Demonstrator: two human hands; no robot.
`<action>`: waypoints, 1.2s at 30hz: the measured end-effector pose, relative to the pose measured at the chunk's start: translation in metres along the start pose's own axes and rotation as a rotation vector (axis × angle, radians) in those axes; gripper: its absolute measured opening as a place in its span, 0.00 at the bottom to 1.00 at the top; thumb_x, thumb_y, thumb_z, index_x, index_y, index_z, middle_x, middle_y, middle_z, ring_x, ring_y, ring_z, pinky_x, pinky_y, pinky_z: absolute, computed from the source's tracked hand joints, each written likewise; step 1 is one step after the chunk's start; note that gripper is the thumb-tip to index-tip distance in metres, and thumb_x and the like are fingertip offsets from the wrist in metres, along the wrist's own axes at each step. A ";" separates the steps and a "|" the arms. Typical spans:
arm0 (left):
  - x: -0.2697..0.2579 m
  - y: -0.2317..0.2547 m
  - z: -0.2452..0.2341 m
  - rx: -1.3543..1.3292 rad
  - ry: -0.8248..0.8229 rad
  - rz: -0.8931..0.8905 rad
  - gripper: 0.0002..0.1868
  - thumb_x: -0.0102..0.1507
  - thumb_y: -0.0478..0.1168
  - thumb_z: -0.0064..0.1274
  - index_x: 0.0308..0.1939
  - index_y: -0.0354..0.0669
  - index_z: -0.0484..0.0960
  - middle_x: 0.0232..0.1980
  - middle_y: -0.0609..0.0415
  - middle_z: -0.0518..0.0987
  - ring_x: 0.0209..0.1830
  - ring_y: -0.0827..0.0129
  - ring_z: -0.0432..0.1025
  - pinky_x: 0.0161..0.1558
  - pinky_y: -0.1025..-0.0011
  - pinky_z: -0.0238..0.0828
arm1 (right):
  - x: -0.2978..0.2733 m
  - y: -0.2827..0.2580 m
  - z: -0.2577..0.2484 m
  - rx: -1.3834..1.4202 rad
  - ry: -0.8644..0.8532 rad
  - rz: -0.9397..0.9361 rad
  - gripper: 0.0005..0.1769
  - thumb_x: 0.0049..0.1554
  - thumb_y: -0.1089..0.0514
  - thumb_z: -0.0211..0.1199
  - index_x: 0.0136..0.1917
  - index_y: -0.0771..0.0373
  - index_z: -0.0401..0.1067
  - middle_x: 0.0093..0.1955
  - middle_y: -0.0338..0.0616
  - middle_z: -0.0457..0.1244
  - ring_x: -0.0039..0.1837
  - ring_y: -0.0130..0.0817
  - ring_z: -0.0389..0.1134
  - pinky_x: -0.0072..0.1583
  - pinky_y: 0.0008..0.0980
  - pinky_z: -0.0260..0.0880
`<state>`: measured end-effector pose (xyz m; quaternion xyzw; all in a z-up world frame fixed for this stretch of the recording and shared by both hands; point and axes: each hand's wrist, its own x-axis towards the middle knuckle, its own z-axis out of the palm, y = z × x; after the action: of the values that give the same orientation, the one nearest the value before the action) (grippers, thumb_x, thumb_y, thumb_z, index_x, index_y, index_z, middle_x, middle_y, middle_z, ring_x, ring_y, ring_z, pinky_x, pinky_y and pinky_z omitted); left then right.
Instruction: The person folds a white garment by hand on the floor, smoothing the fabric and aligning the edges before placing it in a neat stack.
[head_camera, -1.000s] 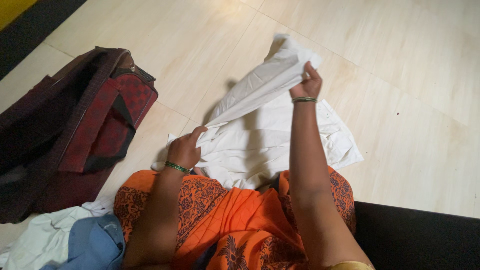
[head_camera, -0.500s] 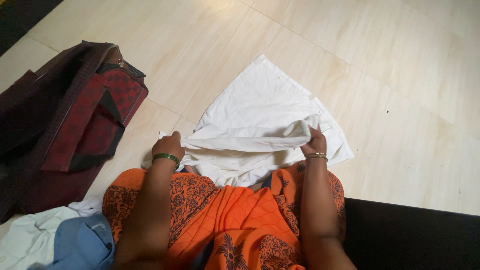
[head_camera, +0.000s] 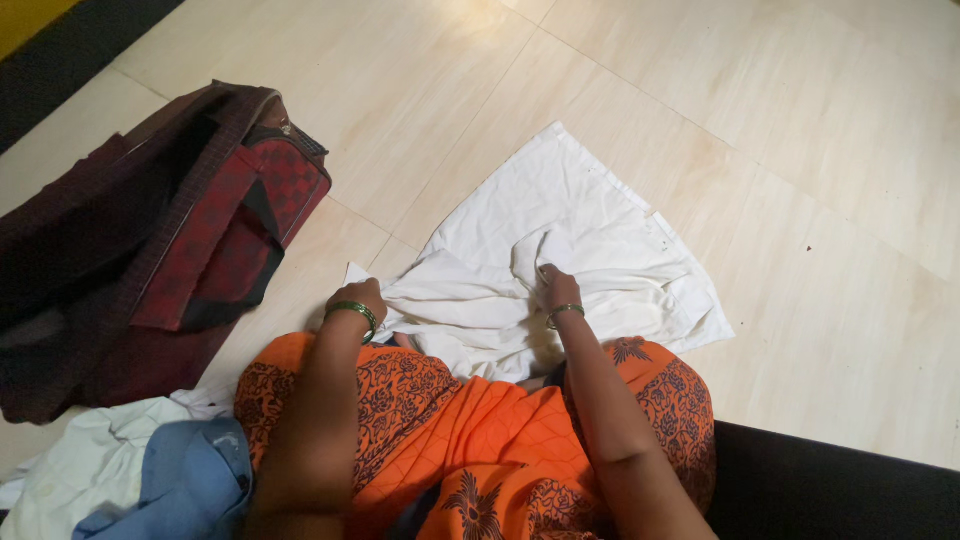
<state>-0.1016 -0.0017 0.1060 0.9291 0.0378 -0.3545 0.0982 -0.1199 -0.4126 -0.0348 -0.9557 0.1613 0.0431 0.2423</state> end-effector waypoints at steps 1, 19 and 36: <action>0.000 -0.002 -0.002 -0.021 0.008 -0.001 0.20 0.68 0.41 0.44 0.63 0.47 0.76 0.64 0.42 0.77 0.66 0.50 0.72 0.64 0.56 0.70 | 0.006 0.001 0.000 0.051 -0.050 -0.025 0.17 0.56 0.61 0.64 0.59 0.53 0.77 0.45 0.53 0.69 0.47 0.48 0.70 0.48 0.43 0.71; 0.012 0.006 0.004 -0.016 0.140 0.188 0.29 0.67 0.36 0.43 0.74 0.54 0.64 0.64 0.43 0.77 0.63 0.51 0.73 0.63 0.54 0.70 | 0.137 0.009 -0.159 1.036 0.340 0.425 0.36 0.59 0.68 0.56 0.77 0.48 0.53 0.49 0.54 0.66 0.36 0.39 0.64 0.36 0.36 0.70; -0.019 0.075 0.041 0.279 -0.158 0.068 0.42 0.61 0.63 0.59 0.75 0.53 0.65 0.77 0.49 0.63 0.78 0.53 0.56 0.73 0.48 0.53 | -0.004 -0.061 -0.002 -0.541 -0.264 -0.220 0.40 0.65 0.31 0.43 0.83 0.43 0.41 0.86 0.47 0.36 0.84 0.57 0.36 0.74 0.65 0.50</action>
<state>-0.1322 -0.0841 0.1003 0.9037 -0.0513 -0.4248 -0.0171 -0.1037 -0.3615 -0.0050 -0.9834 0.0067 0.1816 0.0015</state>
